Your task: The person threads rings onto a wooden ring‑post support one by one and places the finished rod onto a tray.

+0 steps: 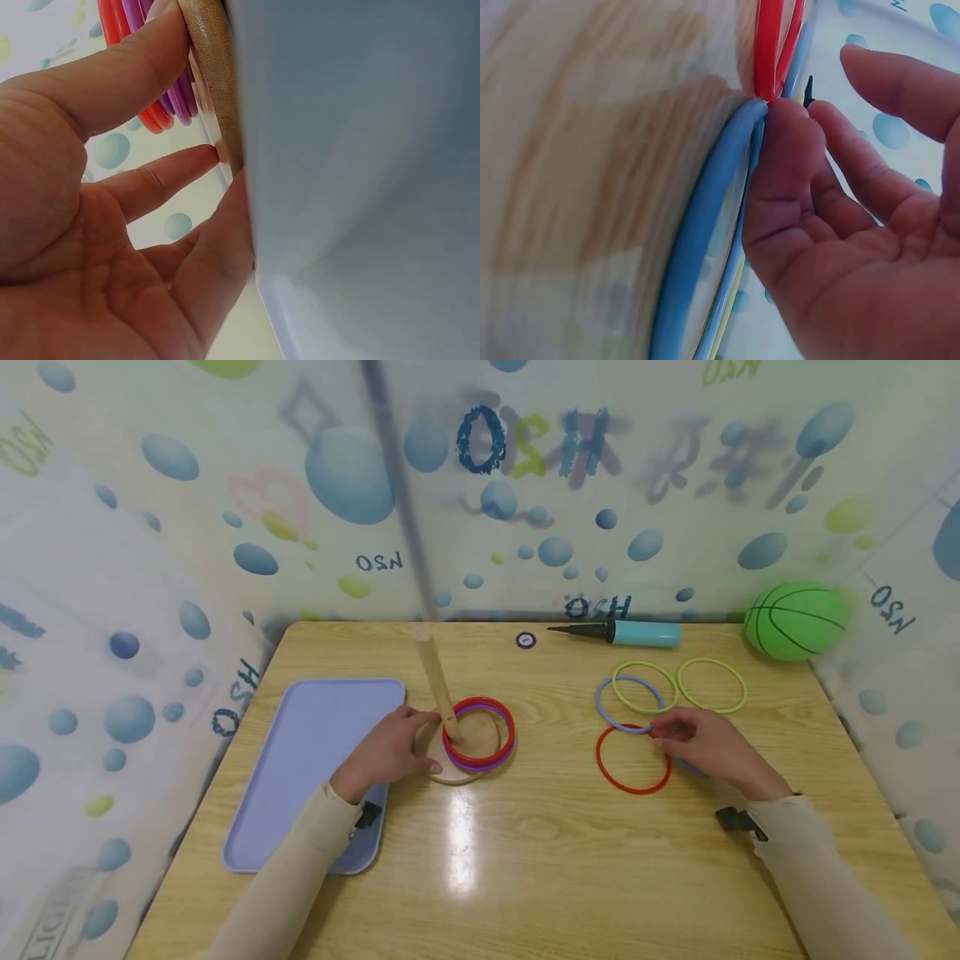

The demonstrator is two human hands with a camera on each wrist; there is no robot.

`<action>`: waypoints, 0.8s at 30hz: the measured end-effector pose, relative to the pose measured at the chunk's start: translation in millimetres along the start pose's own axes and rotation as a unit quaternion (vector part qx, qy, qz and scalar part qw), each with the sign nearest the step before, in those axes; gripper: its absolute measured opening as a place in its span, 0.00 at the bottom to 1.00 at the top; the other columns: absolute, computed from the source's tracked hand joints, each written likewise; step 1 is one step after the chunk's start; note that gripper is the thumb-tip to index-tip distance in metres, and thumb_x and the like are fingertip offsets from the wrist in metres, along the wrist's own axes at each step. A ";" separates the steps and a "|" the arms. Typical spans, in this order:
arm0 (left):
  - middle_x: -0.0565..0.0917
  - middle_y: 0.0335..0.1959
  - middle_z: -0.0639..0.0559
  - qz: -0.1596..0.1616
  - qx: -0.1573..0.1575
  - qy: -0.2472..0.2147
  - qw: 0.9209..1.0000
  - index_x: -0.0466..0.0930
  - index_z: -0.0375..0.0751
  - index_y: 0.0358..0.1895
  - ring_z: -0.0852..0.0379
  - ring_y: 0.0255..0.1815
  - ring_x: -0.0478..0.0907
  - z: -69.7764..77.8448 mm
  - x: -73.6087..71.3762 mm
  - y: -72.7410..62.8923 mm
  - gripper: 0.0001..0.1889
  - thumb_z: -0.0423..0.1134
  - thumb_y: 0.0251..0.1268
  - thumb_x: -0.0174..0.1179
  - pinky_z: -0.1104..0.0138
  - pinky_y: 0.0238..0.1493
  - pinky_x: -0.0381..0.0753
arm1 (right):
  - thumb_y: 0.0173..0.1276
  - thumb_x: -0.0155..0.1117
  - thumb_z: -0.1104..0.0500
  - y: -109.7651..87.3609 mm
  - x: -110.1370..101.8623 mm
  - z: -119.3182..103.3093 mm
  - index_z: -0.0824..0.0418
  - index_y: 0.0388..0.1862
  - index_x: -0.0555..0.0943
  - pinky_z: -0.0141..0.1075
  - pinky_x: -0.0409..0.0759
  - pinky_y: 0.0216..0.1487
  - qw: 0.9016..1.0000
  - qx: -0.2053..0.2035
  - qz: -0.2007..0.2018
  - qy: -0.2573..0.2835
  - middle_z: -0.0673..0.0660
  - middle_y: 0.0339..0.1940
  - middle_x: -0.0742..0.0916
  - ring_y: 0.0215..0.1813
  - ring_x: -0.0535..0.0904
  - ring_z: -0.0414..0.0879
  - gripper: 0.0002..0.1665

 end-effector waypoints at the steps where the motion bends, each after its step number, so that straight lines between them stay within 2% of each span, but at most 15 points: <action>1: 0.78 0.66 0.35 -0.001 0.000 0.000 1.000 0.73 0.40 0.76 0.37 0.65 0.76 -0.1 -0.1 -0.2 0.43 0.50 0.59 0.80 0.44 0.66 0.76 | 0.74 0.72 0.55 0.5 0.6 0.9 0.62 0.60 0.85 0.31 0.82 0.45 1.000 -0.002 0.000 -0.002 0.58 0.52 0.91 0.48 0.86 0.43 0.19; 6: 0.78 0.65 0.36 0.000 0.000 0.000 1.000 0.74 0.40 0.76 0.37 0.65 0.76 -1.4 0.3 0.2 0.43 0.50 0.59 0.80 0.44 0.66 0.76 | 0.71 0.75 0.56 6.1 3.8 1.2 0.60 0.57 0.87 0.33 0.81 0.44 0.999 -0.013 -0.002 -0.032 0.55 0.47 0.91 0.45 0.84 0.44 0.18; 11: 0.78 0.65 0.36 0.001 0.002 0.000 1.000 0.74 0.41 0.76 0.38 0.64 0.76 -4.0 2.3 2.1 0.43 0.52 0.59 0.80 0.45 0.65 0.77 | 0.67 0.78 0.55 9.7 9.1 -2.0 0.57 0.45 0.86 0.34 0.78 0.40 0.999 -0.012 -0.021 -0.048 0.50 0.37 0.89 0.40 0.82 0.43 0.13; 16: 0.78 0.65 0.36 0.002 0.001 -0.003 1.000 0.74 0.42 0.76 0.38 0.64 0.77 -4.5 2.4 2.5 0.43 0.52 0.58 0.80 0.45 0.64 0.78 | 0.64 0.79 0.58 10.8 12.4 -8.0 0.57 0.38 0.84 0.34 0.77 0.36 0.998 -0.009 -0.021 -0.059 0.50 0.32 0.87 0.36 0.80 0.43 0.10; 20: 0.78 0.64 0.36 0.003 0.001 0.000 1.000 0.74 0.42 0.76 0.38 0.63 0.77 -3.4 2.0 1.6 0.43 0.51 0.58 0.80 0.45 0.64 0.78 | 0.63 0.76 0.60 12.0 14.9 -12.2 0.58 0.37 0.85 0.34 0.77 0.37 0.997 -0.003 -0.022 -0.077 0.49 0.31 0.87 0.35 0.80 0.42 0.07; 24: 0.79 0.64 0.37 0.005 -0.001 0.001 1.000 0.74 0.42 0.76 0.39 0.63 0.77 -2.5 1.6 0.0 0.43 0.51 0.58 0.80 0.45 0.64 0.78 | 0.63 0.74 0.60 12.3 17.3 -15.1 0.60 0.40 0.88 0.34 0.78 0.37 0.997 0.000 -0.037 -0.064 0.49 0.32 0.88 0.36 0.81 0.42 0.07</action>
Point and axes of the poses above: each hand's wrist, its own y-axis towards the middle knuckle, its own x-axis out of the palm, z = x × y, the point moved 6 cm from there along y, towards the middle knuckle
